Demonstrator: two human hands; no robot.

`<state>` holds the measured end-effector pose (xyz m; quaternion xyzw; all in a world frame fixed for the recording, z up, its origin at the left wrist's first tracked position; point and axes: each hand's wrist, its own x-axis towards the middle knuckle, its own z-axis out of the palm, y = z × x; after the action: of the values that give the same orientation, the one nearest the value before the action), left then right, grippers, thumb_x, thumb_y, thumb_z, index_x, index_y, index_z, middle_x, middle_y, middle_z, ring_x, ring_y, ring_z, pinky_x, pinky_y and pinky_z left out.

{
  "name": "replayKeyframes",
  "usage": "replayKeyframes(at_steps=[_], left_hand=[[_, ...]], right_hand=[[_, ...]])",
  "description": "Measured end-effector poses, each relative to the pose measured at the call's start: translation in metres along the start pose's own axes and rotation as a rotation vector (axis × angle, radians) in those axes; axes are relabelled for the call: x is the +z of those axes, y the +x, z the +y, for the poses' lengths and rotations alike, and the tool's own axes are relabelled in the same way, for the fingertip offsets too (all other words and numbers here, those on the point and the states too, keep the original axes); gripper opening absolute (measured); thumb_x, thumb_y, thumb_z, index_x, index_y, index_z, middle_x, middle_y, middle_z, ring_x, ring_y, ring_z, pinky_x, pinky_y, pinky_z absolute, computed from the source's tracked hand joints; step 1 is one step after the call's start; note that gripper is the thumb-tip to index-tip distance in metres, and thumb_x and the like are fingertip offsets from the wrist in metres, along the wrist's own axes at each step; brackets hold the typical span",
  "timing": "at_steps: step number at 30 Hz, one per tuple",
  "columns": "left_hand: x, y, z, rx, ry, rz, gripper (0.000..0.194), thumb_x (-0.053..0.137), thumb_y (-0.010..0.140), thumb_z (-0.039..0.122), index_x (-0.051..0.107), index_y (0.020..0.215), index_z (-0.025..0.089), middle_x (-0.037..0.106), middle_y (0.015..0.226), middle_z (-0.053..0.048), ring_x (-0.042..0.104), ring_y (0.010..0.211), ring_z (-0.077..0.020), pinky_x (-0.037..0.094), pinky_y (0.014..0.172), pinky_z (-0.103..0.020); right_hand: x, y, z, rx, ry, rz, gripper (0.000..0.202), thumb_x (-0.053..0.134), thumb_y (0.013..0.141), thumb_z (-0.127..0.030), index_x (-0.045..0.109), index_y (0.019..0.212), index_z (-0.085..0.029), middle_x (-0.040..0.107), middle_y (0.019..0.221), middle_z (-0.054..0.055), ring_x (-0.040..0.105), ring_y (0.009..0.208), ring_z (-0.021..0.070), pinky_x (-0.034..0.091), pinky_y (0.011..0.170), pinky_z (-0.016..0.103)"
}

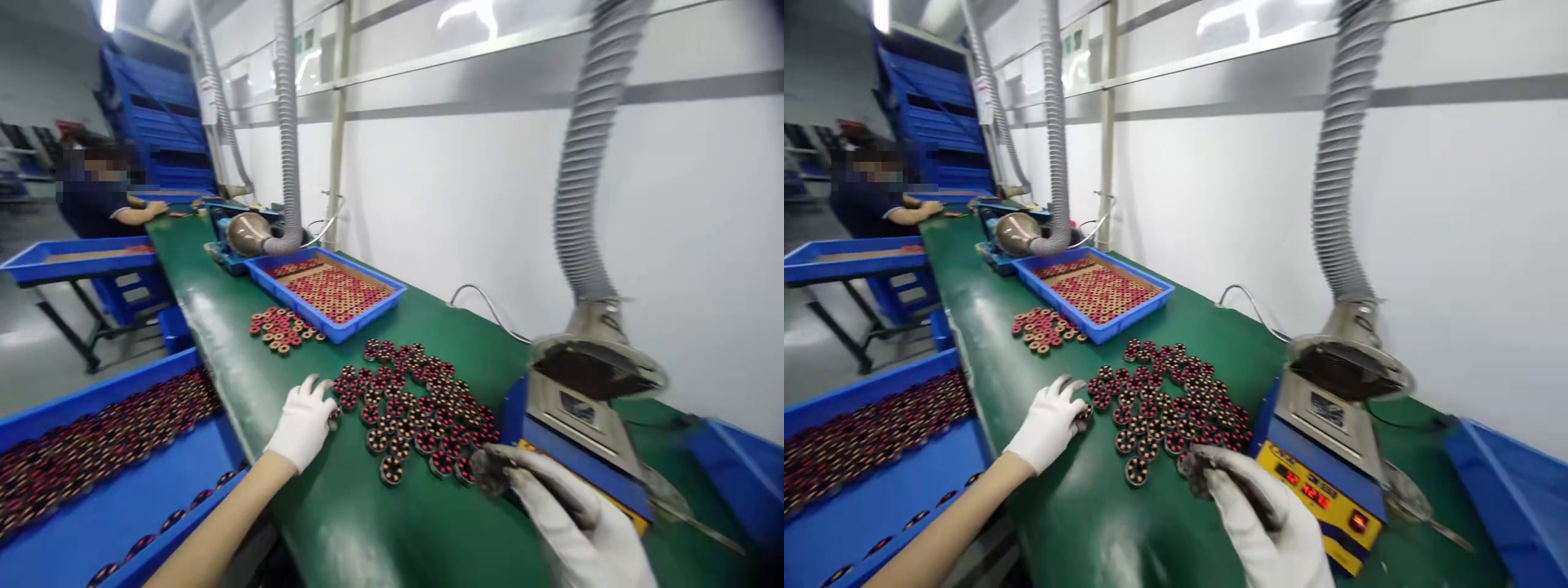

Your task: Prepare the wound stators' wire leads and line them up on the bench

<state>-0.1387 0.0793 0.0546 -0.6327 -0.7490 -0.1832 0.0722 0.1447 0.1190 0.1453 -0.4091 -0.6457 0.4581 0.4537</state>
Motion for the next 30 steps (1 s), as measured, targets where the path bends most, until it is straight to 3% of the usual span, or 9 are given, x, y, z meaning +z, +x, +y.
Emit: replayKeyframes(at_steps=[4, 8, 12, 14, 16, 18, 22, 26, 30], left_hand=[[-0.038, 0.019, 0.077, 0.325, -0.093, 0.163, 0.014, 0.055, 0.076, 0.02, 0.056, 0.089, 0.026, 0.044, 0.128, -0.001, 0.026, 0.125, -0.0313, 0.035, 0.094, -0.049], [-0.07, 0.039, 0.159, 0.663, -0.299, 0.465, 0.028, 0.047, 0.073, 0.013, 0.052, 0.097, 0.027, 0.04, 0.128, -0.004, 0.029, 0.121, -0.034, 0.037, 0.088, -0.054], [-0.072, 0.049, 0.205, 0.537, -0.65, 0.361, 0.058, 0.058, 0.071, 0.022, 0.035, 0.124, 0.025, 0.031, 0.135, -0.01, 0.031, 0.122, -0.0333, 0.035, 0.097, -0.053], [-0.067, 0.052, 0.217, 0.466, -0.916, 0.13, 0.067, 0.057, 0.073, 0.028, 0.025, 0.132, 0.022, 0.035, 0.134, -0.012, 0.038, 0.12, -0.0298, 0.038, 0.098, -0.047], [-0.061, 0.057, 0.222, 0.477, -1.142, -0.005, 0.047, 0.046, 0.082, 0.032, 0.035, 0.127, 0.025, 0.048, 0.124, -0.007, 0.048, 0.112, -0.0242, 0.043, 0.095, -0.039], [-0.058, 0.06, 0.224, 0.527, -1.216, 0.059, 0.032, 0.039, 0.087, 0.04, 0.047, 0.117, 0.028, 0.055, 0.115, -0.003, 0.052, 0.106, -0.0211, 0.044, 0.093, -0.035], [-0.056, 0.064, 0.22, 0.645, -0.984, 0.312, 0.032, 0.045, 0.086, 0.046, 0.05, 0.111, 0.027, 0.051, 0.12, -0.004, 0.046, 0.111, -0.0221, 0.038, 0.098, -0.036], [-0.056, 0.063, 0.213, 0.73, -0.912, 0.301, 0.037, 0.037, 0.088, 0.049, 0.046, 0.114, 0.025, 0.05, 0.12, -0.006, 0.047, 0.11, -0.0214, 0.04, 0.094, -0.035], [-0.058, 0.063, 0.21, 0.826, -0.78, 0.374, 0.039, 0.031, 0.091, 0.047, 0.045, 0.115, 0.018, 0.049, 0.12, -0.009, 0.041, 0.115, -0.0229, 0.035, 0.096, -0.039]], right_hand=[[-0.001, 0.015, -0.002, 0.055, 0.004, 0.11, 0.024, 0.064, 0.071, -0.042, 0.068, 0.086, -0.023, 0.07, 0.094, 0.005, 0.062, 0.092, 0.0238, 0.048, 0.086, 0.034], [-0.01, 0.02, -0.002, 0.074, 0.522, 0.049, 0.025, 0.058, 0.078, -0.041, 0.063, 0.097, -0.027, 0.066, 0.107, 0.002, 0.058, 0.101, 0.0205, 0.046, 0.088, 0.033], [-0.033, 0.015, -0.01, 0.07, 0.948, 0.091, 0.027, 0.07, 0.069, -0.034, 0.064, 0.095, -0.03, 0.067, 0.102, -0.001, 0.06, 0.097, 0.0187, 0.046, 0.088, 0.034], [-0.044, 0.013, -0.014, 0.065, 1.003, 0.087, 0.031, 0.075, 0.062, -0.03, 0.066, 0.092, -0.03, 0.069, 0.099, 0.0, 0.061, 0.094, 0.0188, 0.045, 0.089, 0.034], [-0.05, 0.012, -0.017, 0.047, 1.026, 0.084, 0.03, 0.075, 0.063, -0.028, 0.066, 0.091, -0.03, 0.068, 0.1, 0.0, 0.061, 0.095, 0.0185, 0.044, 0.091, 0.034], [-0.05, 0.013, -0.017, 0.018, 1.029, 0.089, 0.029, 0.072, 0.067, -0.026, 0.064, 0.095, -0.032, 0.067, 0.102, 0.0, 0.061, 0.095, 0.0177, 0.043, 0.091, 0.035], [-0.046, 0.017, -0.013, -0.045, 0.979, 0.063, 0.028, 0.072, 0.066, -0.029, 0.063, 0.092, -0.033, 0.066, 0.093, -0.001, 0.061, 0.086, 0.0163, 0.046, 0.083, 0.033], [-0.05, 0.018, -0.01, -0.077, 0.789, 0.055, 0.021, 0.071, 0.067, -0.034, 0.065, 0.085, -0.027, 0.063, 0.083, 0.0, 0.06, 0.079, 0.0155, 0.047, 0.075, 0.028], [-0.065, 0.015, -0.015, -0.262, 0.416, 0.016, 0.026, 0.075, 0.063, -0.032, 0.068, 0.087, -0.025, 0.064, 0.097, 0.006, 0.059, 0.093, 0.0226, 0.047, 0.08, 0.032]])
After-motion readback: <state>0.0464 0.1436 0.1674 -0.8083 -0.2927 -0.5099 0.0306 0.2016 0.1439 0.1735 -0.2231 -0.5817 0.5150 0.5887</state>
